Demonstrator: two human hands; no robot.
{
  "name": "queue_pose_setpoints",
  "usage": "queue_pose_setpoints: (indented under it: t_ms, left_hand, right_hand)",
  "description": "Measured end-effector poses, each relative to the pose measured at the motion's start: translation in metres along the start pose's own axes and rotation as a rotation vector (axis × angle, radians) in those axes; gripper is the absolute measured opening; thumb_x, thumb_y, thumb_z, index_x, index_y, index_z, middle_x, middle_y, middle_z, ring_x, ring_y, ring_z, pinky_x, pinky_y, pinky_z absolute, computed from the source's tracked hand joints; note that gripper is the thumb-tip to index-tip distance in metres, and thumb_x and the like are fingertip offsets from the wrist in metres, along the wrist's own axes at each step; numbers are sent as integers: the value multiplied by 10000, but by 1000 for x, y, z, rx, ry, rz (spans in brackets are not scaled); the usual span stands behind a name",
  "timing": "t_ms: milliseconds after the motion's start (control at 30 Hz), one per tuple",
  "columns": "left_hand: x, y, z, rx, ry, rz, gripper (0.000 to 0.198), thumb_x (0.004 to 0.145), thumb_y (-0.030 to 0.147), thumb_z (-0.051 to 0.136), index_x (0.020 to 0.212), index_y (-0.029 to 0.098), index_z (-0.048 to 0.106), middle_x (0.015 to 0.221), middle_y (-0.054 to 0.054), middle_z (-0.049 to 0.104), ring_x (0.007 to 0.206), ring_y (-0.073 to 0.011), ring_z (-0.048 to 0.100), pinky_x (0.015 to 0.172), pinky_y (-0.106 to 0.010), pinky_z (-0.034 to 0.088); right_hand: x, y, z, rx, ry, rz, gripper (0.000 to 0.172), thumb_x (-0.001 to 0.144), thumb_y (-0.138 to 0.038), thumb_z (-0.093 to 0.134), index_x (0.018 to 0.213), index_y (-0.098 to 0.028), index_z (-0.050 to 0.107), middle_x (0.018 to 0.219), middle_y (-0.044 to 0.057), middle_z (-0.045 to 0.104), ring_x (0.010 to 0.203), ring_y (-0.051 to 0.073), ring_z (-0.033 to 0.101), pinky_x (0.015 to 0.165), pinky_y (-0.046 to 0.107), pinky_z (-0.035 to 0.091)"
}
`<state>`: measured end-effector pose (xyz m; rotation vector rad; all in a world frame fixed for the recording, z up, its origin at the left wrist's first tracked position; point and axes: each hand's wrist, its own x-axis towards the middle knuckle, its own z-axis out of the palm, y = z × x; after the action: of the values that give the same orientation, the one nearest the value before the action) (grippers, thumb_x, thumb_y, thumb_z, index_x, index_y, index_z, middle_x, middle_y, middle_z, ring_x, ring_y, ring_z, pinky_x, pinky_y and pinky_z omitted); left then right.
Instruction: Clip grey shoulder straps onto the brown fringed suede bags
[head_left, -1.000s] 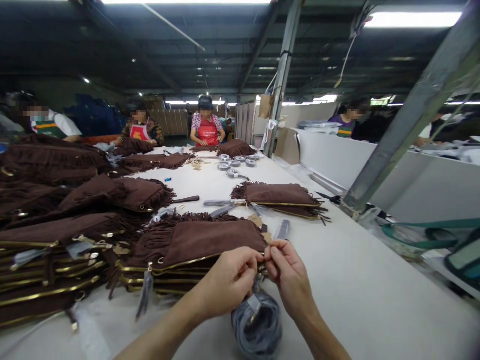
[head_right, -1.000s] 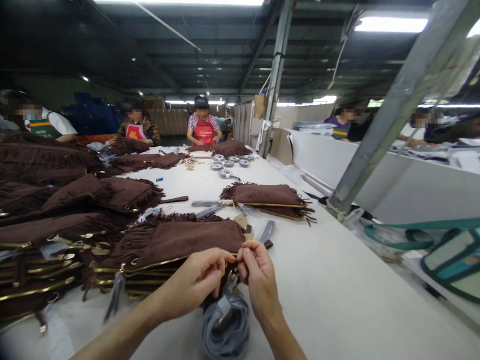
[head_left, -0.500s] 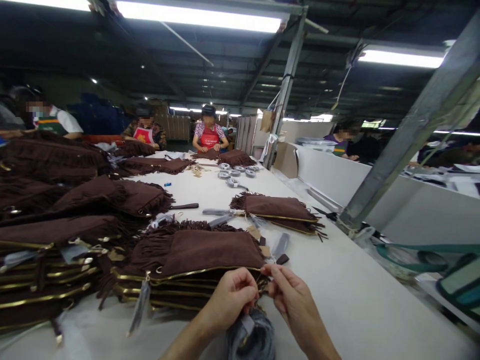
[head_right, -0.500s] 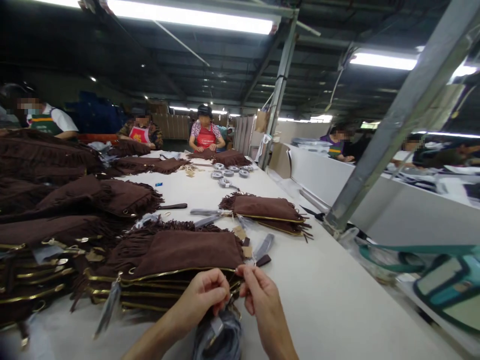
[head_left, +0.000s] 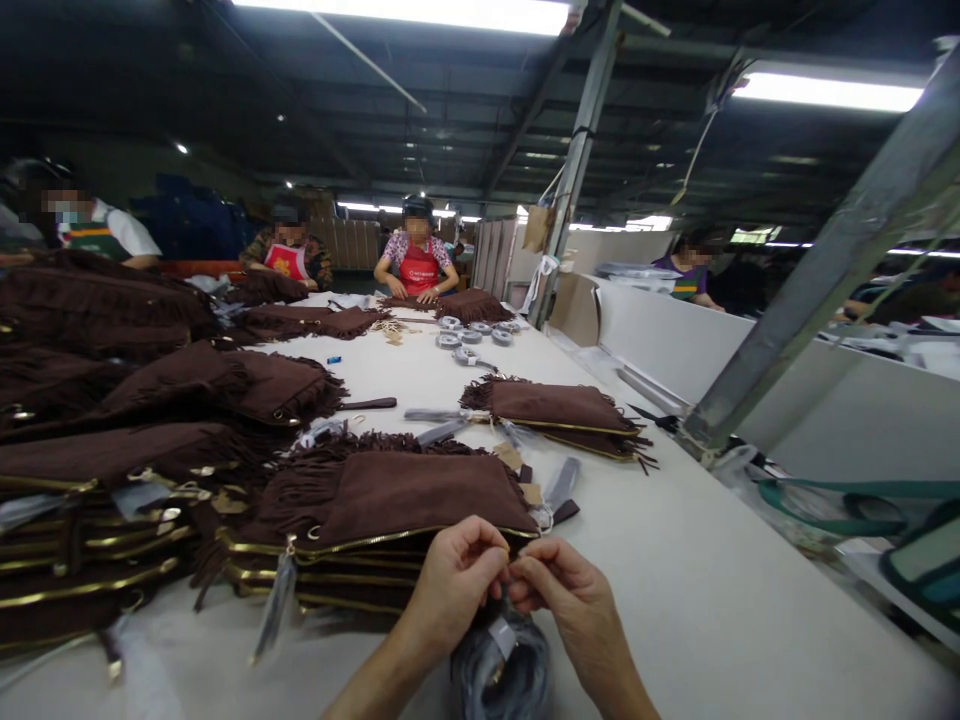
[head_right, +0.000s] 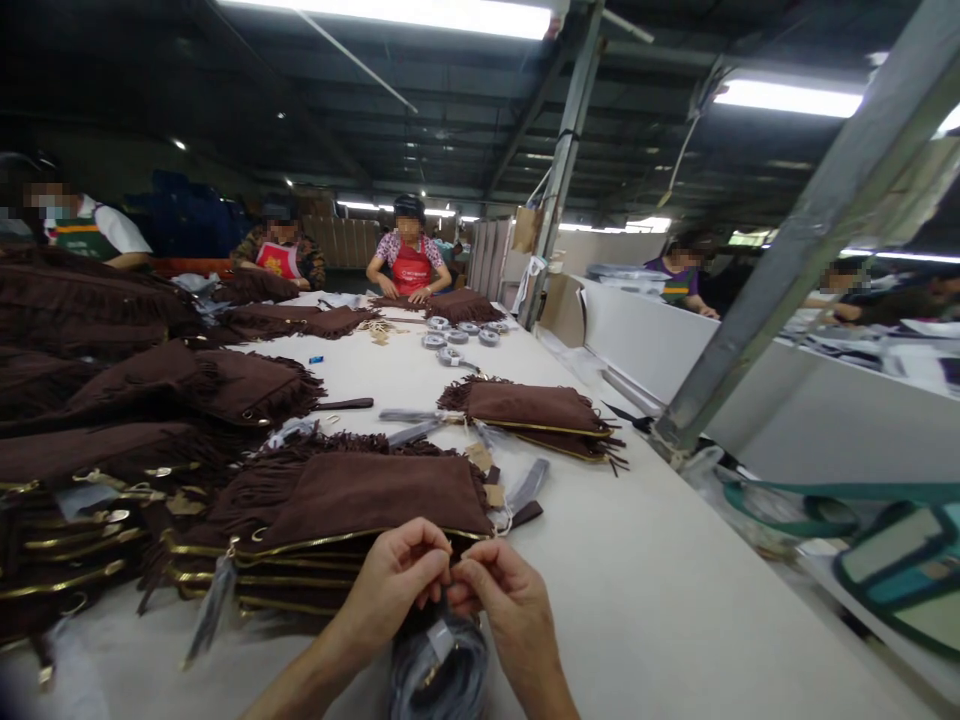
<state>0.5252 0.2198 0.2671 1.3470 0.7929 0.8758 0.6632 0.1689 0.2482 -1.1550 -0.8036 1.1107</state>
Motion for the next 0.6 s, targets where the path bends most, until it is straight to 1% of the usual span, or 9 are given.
queue_pose_setpoints:
  t_ms: [100, 167, 233, 300, 400, 467, 500, 567, 600]
  left_hand:
    - [1, -3, 3, 2, -2, -2, 162, 722, 283, 571, 781, 140, 620, 587, 27, 544, 492, -89, 456, 483, -202, 358]
    - [1, -5, 4, 15, 6, 15, 171, 720, 264, 579, 799, 129, 645, 620, 18, 554, 540, -96, 473, 525, -207, 374]
    - [-2, -8, 4, 40, 11, 49, 192, 727, 237, 584, 859, 122, 665, 653, 17, 556, 584, -100, 480, 559, -208, 378]
    - [-4, -10, 5, 85, -1, 81, 220, 769, 219, 562, 936, 127, 670, 671, 20, 553, 609, -101, 480, 579, -210, 381]
    - [-7, -10, 7, 127, -35, 94, 209, 835, 202, 521, 982, 146, 659, 681, 21, 561, 628, -103, 499, 606, -214, 399]
    - [-7, -8, 7, -8, -79, 44, 223, 803, 194, 581, 1021, 161, 614, 706, 24, 585, 639, -110, 546, 626, -223, 433]
    - [-6, -7, 7, -117, -108, 1, 280, 762, 188, 632, 1038, 166, 587, 750, 14, 615, 678, -123, 588, 661, -235, 460]
    - [-4, -4, 4, -309, -157, -79, 400, 679, 173, 718, 1045, 167, 557, 902, -36, 674, 839, -171, 656, 789, -277, 497]
    - [-3, -2, 3, -343, -162, -95, 404, 664, 175, 738, 1030, 160, 568, 967, -63, 687, 921, -192, 661, 854, -294, 491]
  right_hand:
    - [-2, 1, 0, -8, -16, -40, 419, 632, -545, 842, 720, -164, 693, 585, 29, 688, 538, 151, 638, 517, 234, 537]
    - [-3, 3, 0, 11, -2, -62, 396, 651, -526, 837, 750, -170, 694, 587, 15, 681, 529, 140, 624, 509, 226, 528]
    - [-3, 5, -2, 21, 4, -66, 387, 668, -515, 831, 785, -172, 693, 590, 8, 676, 518, 134, 614, 502, 225, 522]
    - [-3, 9, -4, 18, -4, -59, 396, 684, -520, 819, 813, -168, 692, 602, 14, 682, 526, 139, 619, 508, 229, 526]
    - [-3, 14, -8, 9, -17, -53, 413, 706, -539, 797, 841, -164, 687, 620, 26, 692, 539, 150, 631, 514, 236, 530]
    - [-2, 17, -11, 18, -12, -72, 397, 727, -534, 784, 853, -172, 677, 608, 16, 683, 525, 146, 623, 505, 230, 520]
    - [-2, 18, -13, 28, -3, -90, 382, 742, -528, 775, 851, -177, 671, 588, 4, 670, 513, 139, 611, 502, 224, 512]
    - [-1, 19, -17, 56, 16, -126, 348, 770, -511, 758, 832, -184, 659, 563, -15, 643, 494, 121, 585, 502, 211, 498]
    - [-1, 20, -18, 72, 25, -135, 339, 780, -506, 752, 824, -185, 655, 570, -18, 641, 488, 113, 575, 500, 206, 493]
